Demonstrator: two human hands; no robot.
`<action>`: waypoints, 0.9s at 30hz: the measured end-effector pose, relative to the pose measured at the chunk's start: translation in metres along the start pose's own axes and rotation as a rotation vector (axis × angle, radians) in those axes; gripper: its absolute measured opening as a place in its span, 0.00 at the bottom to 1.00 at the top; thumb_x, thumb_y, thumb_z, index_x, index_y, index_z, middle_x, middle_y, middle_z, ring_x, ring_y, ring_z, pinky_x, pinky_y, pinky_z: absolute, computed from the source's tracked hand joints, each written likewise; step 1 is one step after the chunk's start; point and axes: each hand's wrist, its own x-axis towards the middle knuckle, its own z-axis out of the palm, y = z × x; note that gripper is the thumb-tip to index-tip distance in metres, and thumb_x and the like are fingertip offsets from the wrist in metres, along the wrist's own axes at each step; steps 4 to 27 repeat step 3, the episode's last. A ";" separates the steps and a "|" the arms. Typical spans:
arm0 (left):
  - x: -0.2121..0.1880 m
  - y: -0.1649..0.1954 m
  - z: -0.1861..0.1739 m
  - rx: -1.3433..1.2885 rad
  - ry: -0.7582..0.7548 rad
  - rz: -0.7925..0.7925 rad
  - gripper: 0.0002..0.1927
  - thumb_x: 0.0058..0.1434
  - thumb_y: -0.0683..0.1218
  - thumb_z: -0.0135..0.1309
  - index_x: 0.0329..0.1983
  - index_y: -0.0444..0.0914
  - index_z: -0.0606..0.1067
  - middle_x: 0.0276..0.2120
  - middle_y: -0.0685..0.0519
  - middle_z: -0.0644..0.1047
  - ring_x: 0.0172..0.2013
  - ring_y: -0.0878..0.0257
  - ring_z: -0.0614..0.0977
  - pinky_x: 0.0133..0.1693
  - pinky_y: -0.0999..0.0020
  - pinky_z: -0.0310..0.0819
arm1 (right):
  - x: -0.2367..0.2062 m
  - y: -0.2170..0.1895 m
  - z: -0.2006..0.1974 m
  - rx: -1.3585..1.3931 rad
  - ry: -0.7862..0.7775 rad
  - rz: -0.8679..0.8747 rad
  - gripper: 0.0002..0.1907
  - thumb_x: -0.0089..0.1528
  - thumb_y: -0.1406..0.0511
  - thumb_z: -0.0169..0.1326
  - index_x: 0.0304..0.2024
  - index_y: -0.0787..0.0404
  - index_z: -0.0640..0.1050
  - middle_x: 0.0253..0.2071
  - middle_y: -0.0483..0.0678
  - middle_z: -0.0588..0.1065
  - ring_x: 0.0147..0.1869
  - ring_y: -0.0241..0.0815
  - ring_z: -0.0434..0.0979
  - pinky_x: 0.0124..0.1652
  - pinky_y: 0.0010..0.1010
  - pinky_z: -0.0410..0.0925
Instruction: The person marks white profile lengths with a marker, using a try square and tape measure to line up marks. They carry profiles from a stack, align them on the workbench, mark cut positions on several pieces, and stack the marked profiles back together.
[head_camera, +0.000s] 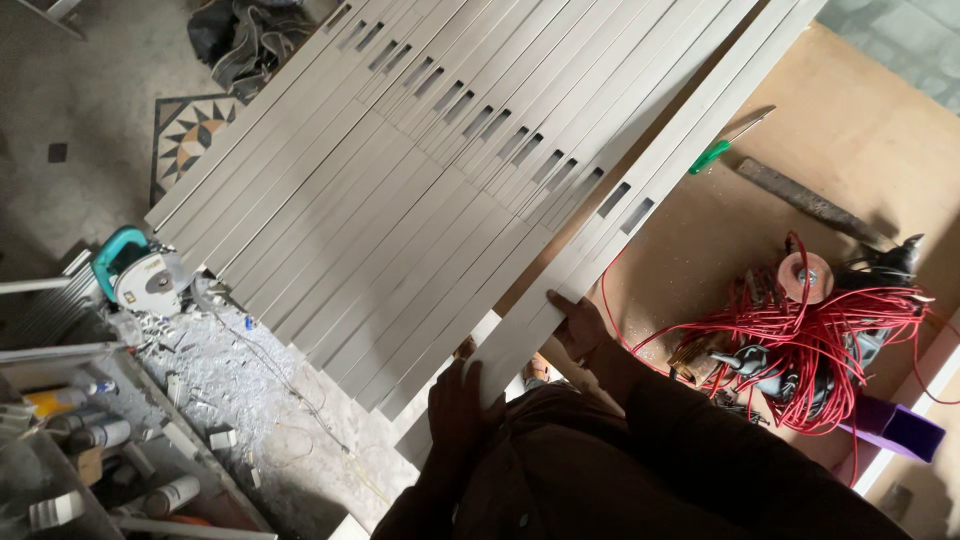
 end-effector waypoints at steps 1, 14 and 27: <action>0.000 -0.002 0.000 -0.008 -0.039 -0.022 0.38 0.50 0.60 0.66 0.60 0.38 0.70 0.59 0.41 0.71 0.53 0.45 0.75 0.47 0.49 0.70 | -0.001 0.001 -0.001 -0.050 -0.001 0.031 0.20 0.64 0.61 0.59 0.56 0.63 0.73 0.51 0.51 0.78 0.54 0.49 0.80 0.55 0.44 0.75; 0.005 -0.006 0.001 0.014 -0.018 -0.028 0.39 0.48 0.60 0.66 0.60 0.39 0.70 0.59 0.42 0.71 0.55 0.45 0.75 0.49 0.48 0.70 | 0.001 -0.006 -0.003 -0.148 -0.005 0.081 0.22 0.64 0.59 0.58 0.56 0.63 0.74 0.52 0.51 0.79 0.55 0.47 0.80 0.56 0.42 0.75; 0.005 -0.006 0.001 0.014 -0.018 -0.028 0.39 0.48 0.60 0.66 0.60 0.39 0.70 0.59 0.42 0.71 0.55 0.45 0.75 0.49 0.48 0.70 | 0.001 -0.006 -0.003 -0.148 -0.005 0.081 0.22 0.64 0.59 0.58 0.56 0.63 0.74 0.52 0.51 0.79 0.55 0.47 0.80 0.56 0.42 0.75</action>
